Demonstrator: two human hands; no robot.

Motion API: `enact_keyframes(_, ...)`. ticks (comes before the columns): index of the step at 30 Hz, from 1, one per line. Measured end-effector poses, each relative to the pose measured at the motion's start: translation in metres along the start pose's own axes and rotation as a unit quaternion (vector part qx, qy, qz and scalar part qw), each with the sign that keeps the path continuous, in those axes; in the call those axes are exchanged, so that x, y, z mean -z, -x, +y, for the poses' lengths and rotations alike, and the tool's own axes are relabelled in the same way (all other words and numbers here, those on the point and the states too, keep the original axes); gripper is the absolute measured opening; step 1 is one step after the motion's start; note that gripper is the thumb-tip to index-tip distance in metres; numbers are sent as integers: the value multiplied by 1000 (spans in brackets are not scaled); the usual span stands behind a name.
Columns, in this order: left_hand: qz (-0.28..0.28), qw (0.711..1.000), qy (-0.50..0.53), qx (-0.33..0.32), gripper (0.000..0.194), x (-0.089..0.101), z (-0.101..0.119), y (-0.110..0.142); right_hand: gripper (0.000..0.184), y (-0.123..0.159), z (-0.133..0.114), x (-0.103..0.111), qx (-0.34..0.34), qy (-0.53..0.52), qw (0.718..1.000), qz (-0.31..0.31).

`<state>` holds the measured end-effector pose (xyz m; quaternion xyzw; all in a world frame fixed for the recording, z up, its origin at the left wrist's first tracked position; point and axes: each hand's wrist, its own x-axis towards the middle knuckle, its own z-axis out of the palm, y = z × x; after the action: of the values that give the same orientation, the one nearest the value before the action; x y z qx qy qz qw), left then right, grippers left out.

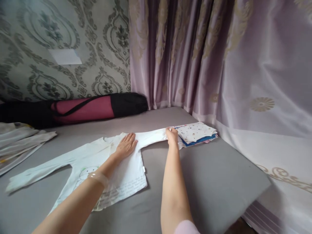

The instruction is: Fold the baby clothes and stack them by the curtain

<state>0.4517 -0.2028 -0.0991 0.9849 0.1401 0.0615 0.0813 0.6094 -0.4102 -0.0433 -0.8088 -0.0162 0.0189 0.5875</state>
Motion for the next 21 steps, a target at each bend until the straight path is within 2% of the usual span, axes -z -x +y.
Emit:
enact_keyframes(5,-39,999,-8,4,61,10,1,-5,16,0,-9,11,11,79,996,43)
enact_keyframes(9,-13,1000,-2,-6,58,10,-2,-6,24,1,-15,10,44,99,993,40)
enact_keyframes(11,0,1000,0,-10,58,9,-3,-5,28,4,-20,4,44,38,998,35)
enact_keyframes(13,-2,1000,-1,-12,59,9,-3,-4,27,9,-28,-3,15,-61,998,23)
enact_keyframes(17,-24,1000,-5,-15,60,11,-4,-6,17,24,-53,-19,-46,-213,975,-38)
enact_keyframes(21,-24,999,-11,-21,58,13,-5,-9,14,40,-71,-37,-64,-285,950,-105)
